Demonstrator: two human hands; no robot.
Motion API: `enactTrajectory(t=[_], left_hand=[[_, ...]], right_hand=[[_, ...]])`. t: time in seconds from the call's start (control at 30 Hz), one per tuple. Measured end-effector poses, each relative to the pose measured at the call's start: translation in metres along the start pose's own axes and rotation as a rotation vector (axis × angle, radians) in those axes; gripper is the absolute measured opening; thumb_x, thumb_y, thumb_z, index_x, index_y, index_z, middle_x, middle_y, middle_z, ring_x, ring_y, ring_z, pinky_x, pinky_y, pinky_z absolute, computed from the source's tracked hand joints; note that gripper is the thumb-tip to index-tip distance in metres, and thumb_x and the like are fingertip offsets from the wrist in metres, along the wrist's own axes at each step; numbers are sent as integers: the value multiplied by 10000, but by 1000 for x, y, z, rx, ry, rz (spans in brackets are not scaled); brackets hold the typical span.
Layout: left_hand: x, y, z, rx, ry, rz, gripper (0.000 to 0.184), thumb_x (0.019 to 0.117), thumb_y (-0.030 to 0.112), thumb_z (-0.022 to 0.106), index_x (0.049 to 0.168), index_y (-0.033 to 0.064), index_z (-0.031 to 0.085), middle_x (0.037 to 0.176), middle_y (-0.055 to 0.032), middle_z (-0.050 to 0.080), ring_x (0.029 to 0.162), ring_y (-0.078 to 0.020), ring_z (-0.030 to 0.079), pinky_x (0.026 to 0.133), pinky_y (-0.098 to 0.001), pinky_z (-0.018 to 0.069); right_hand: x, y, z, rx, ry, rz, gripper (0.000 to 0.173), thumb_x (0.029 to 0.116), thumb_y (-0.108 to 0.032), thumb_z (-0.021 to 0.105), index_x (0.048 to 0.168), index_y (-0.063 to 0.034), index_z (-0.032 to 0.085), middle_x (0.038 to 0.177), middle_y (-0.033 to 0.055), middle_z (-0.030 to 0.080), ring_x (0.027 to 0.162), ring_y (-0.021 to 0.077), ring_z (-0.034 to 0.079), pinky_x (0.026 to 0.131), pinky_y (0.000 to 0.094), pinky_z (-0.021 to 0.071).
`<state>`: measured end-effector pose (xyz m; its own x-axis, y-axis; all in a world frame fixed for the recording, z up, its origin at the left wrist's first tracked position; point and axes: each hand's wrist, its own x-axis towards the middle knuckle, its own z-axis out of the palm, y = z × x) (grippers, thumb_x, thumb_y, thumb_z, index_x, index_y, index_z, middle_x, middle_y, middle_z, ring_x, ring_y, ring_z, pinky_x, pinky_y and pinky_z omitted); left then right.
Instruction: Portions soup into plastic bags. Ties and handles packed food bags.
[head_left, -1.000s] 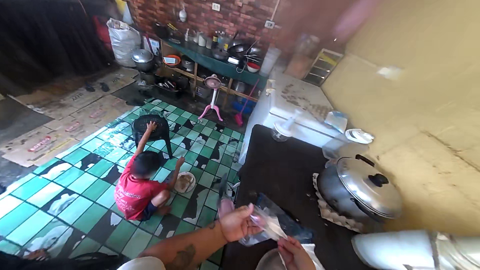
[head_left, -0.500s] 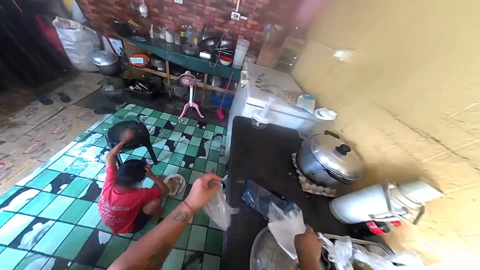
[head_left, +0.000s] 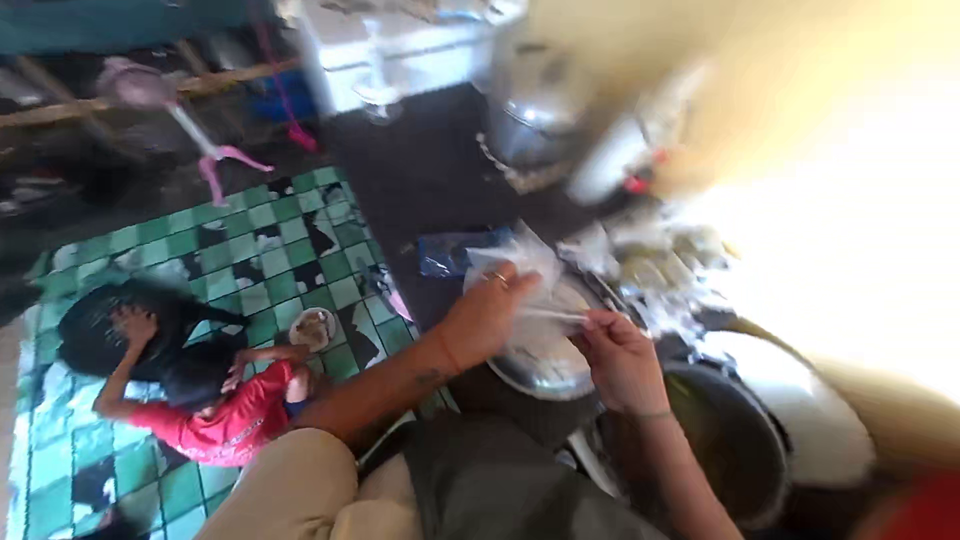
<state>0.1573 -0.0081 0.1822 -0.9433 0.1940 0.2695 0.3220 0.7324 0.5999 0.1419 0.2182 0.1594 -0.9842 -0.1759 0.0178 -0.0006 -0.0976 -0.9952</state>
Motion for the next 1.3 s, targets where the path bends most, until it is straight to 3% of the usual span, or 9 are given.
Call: enactTrajectory(t=[0.23, 0.37, 0.53, 0.7, 0.8, 0.97, 1.07, 1.17, 1.3], left_hand=[[32, 4, 72, -773, -330, -382, 487, 989, 57, 605, 1441, 65, 424, 955, -111, 681, 765, -168, 651, 714, -351, 562], [33, 58, 109, -1396, -690, -612, 405, 1005, 66, 446, 1405, 128, 438, 809, -32, 622, 666, -132, 649, 691, -328, 601], [23, 80, 171, -967, -905, -256, 746, 816, -96, 650, 1477, 107, 368, 753, -8, 547, 589, -80, 513, 564, -249, 472], [23, 80, 227, -747, -787, -568, 535, 1017, 91, 605, 1485, 83, 347, 965, -114, 651, 723, -173, 652, 700, -353, 584], [20, 100, 236, -1152, -813, -834, 404, 1035, 69, 475, 1423, 129, 378, 842, -62, 627, 702, -163, 660, 714, -340, 593], [8, 108, 256, -807, -945, -145, 114, 881, -67, 594, 908, 17, 667, 845, -33, 649, 741, -95, 607, 707, -271, 539], [15, 97, 279, -100, -753, 296, 188, 901, 12, 655, 1027, 40, 792, 1123, -199, 642, 952, -322, 666, 835, -487, 578], [37, 98, 274, 158, -850, 252, 334, 913, 10, 624, 1222, 67, 737, 1381, -216, 593, 1089, -382, 676, 908, -566, 563], [59, 105, 258, 130, -936, 284, 231, 928, -32, 592, 1087, 22, 751, 1317, -185, 657, 1229, -334, 633, 1032, -526, 513]], right_hand=[[-88, 11, -62, 169, 74, 233, 239, 988, -200, 618, 1202, -134, 533, 815, -78, 658, 692, 26, 620, 679, 227, 558], [-118, 50, -92, -124, 615, 364, 443, 905, -119, 763, 1238, 9, 499, 684, 23, 619, 515, 80, 564, 467, 253, 487], [-156, 73, -128, -69, 1009, 362, 612, 909, 32, 685, 1432, 56, 369, 1003, 146, 669, 801, 155, 681, 736, 342, 595], [-192, 59, -133, 631, 773, 370, 395, 1061, -42, 373, 1451, -82, 418, 894, 68, 670, 737, 146, 666, 709, 324, 591], [-210, 84, -148, 404, 712, 431, 625, 934, -10, 610, 1505, -56, 359, 994, 113, 705, 824, 173, 699, 749, 352, 606], [-217, 121, -182, 64, 1119, 586, 874, 786, 93, 769, 1511, 17, 288, 1088, 220, 626, 782, 235, 675, 694, 390, 604], [-218, 107, -199, 348, 856, 658, 658, 933, 99, 626, 1494, -30, 309, 1025, 169, 648, 742, 211, 698, 691, 360, 623], [-210, 122, -241, 81, 706, 680, 380, 1017, -128, 644, 1351, 22, 545, 1060, 125, 682, 831, 173, 685, 773, 352, 595], [-149, 159, -300, -470, 681, 953, 500, 1075, -396, 511, 1304, 31, 634, 1332, 282, 620, 1281, 440, 574, 1065, 654, 428]])
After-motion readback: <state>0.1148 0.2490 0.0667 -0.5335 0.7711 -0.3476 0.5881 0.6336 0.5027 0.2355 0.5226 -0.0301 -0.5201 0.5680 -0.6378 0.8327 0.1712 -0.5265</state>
